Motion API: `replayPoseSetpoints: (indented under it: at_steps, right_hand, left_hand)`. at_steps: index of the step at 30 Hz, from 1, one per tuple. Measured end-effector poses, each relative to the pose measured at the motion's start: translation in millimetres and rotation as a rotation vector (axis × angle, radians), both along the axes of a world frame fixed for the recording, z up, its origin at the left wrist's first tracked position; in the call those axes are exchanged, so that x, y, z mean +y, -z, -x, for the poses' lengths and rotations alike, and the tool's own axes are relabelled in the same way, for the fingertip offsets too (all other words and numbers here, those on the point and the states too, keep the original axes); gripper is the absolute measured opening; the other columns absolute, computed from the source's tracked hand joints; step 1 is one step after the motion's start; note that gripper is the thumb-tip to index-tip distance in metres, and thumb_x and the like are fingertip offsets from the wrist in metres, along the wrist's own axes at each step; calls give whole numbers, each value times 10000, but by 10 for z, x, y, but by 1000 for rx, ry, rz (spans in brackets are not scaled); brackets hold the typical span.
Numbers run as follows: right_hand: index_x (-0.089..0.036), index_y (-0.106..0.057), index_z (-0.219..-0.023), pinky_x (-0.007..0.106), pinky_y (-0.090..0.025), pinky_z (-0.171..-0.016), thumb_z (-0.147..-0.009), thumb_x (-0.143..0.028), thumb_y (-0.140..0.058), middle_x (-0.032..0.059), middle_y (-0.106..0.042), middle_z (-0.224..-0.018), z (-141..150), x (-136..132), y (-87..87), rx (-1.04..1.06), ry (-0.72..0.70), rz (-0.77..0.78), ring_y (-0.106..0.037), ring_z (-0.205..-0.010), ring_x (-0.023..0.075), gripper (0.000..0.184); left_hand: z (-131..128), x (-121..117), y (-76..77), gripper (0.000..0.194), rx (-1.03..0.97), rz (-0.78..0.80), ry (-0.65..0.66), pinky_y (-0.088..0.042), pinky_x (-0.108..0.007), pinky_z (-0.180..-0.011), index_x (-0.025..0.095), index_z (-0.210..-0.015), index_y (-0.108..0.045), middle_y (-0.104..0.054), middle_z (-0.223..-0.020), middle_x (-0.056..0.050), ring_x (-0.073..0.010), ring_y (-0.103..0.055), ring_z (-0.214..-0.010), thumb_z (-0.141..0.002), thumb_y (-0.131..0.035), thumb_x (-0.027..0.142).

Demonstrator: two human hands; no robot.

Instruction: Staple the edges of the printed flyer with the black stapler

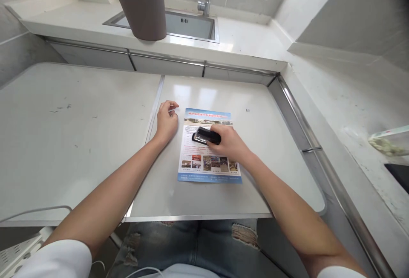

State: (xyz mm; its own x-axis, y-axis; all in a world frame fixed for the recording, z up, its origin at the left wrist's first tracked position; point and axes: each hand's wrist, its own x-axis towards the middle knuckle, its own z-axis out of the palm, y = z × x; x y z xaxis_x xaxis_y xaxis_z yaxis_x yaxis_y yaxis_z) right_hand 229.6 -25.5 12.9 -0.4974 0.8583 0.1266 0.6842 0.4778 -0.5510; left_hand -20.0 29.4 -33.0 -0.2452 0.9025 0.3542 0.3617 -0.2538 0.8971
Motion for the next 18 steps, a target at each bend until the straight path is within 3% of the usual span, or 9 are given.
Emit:
replayPoseSetpoints:
  at_steps: [7,13,16,18]
  right_hand:
    - [-221,-534,-806,273,-351,-610,-773,-235,-631,-18,-640,-777,-877,239,-317,-180,-180,279,-539,-679,159,104]
    - [-217,-586,-877,298,-419,-672,-770,-288,-658,13,-683,-873,-1257,372,-333,-238,-237,399,-595,-768,199,147]
    - [-223,-613,-893,322,-457,-699,-770,-341,-679,26,-702,-901,-1289,384,-303,-234,-226,410,-617,-794,224,184]
    - [-235,-632,-904,341,-480,-699,-776,-387,-696,34,-714,-912,-1302,383,-297,-223,-210,402,-630,-797,240,209]
  left_hand:
    - [7,-25,-22,352,12,50,13,-544,-372,-908,229,-910,-620,-550,-1102,-56,-204,-648,-997,-685,-530,-27]
    - [-7,-2,-30,251,-43,50,-4,-527,-334,-845,225,-867,-636,-598,-1078,-44,-177,-656,-916,-723,-547,39]
    - [-19,4,-86,185,-187,46,52,-507,-294,-749,208,-785,-630,-657,-868,-30,-158,-638,-789,-750,-499,81]
    - [-23,-13,-140,188,-308,73,124,-448,-250,-595,203,-716,-610,-578,-626,1,-135,-556,-603,-718,-464,85]
